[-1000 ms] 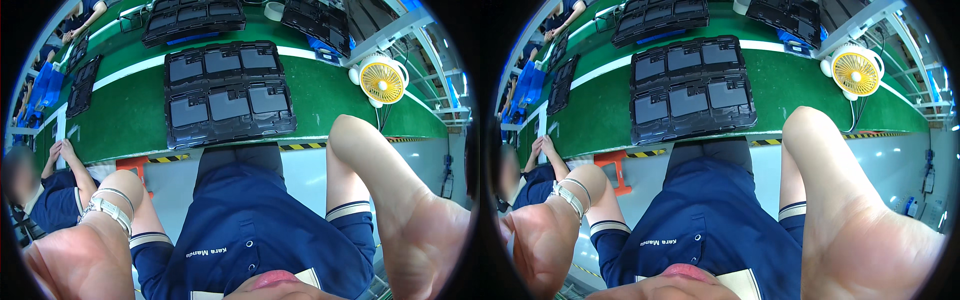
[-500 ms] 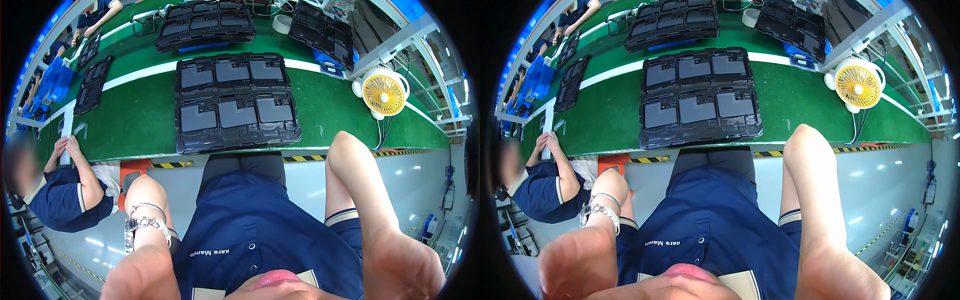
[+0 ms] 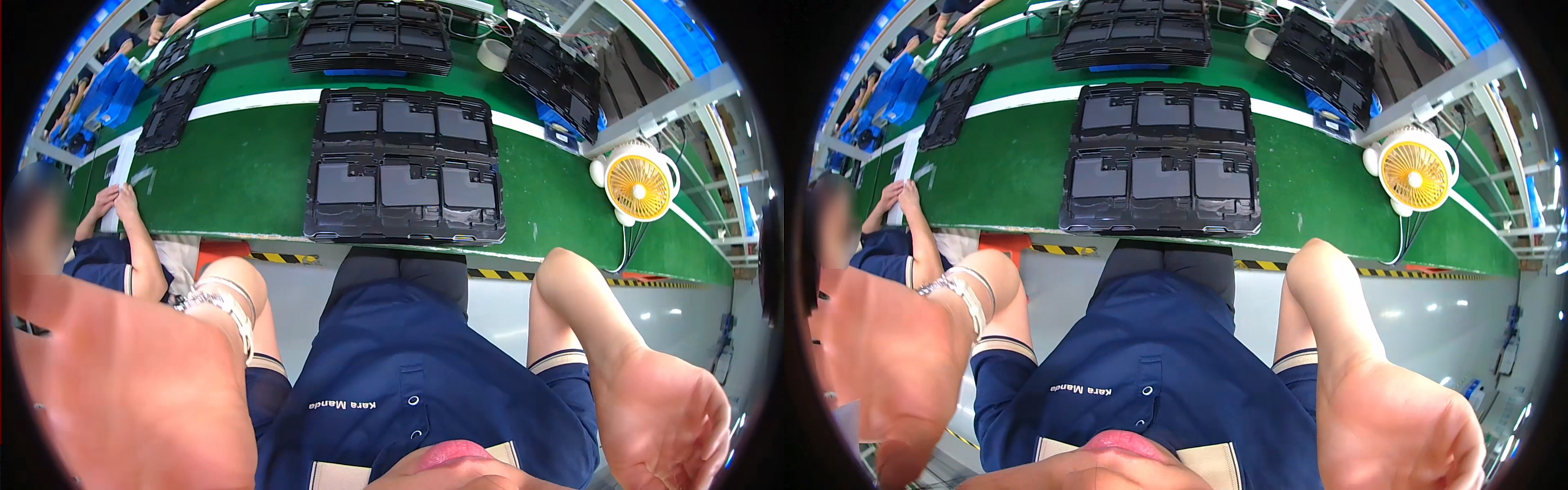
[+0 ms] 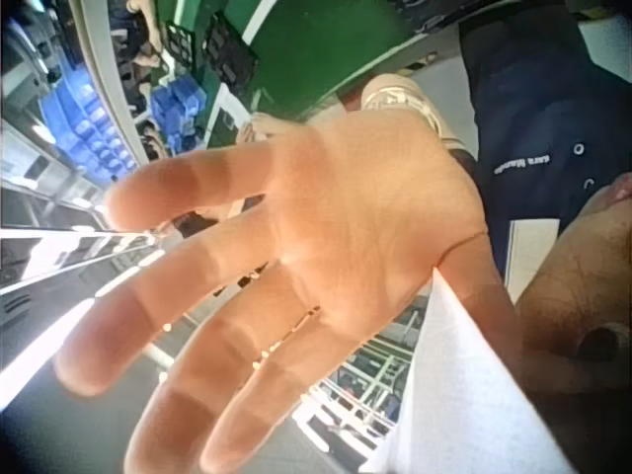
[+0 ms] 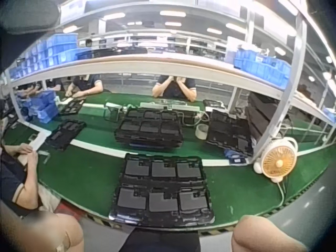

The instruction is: Assembling small black plastic components into a larger tray on a production line.

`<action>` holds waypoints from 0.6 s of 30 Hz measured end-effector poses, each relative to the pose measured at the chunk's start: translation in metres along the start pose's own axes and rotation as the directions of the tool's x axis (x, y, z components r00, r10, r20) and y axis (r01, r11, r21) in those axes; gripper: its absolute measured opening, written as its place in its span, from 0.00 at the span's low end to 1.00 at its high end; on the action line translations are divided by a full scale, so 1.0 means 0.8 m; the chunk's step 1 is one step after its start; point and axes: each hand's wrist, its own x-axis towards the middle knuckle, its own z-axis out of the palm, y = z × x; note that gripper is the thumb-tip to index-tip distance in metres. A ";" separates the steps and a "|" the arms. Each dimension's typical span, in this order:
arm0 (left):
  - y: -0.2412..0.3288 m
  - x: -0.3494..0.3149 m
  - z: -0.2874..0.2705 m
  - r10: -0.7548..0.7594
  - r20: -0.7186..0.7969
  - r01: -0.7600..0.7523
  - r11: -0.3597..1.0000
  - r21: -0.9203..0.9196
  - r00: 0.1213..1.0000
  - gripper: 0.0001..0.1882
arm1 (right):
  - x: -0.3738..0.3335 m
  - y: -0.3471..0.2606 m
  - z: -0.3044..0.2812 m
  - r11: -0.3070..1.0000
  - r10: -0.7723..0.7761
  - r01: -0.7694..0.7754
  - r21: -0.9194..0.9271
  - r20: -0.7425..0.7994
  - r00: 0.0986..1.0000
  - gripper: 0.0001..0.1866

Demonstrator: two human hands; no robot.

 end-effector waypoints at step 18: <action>-0.034 0.007 -0.035 0.061 0.039 -0.061 0.998 0.006 0.997 0.22 | -0.122 0.026 -0.042 0.869 0.248 -0.158 -0.470 0.136 0.959 0.10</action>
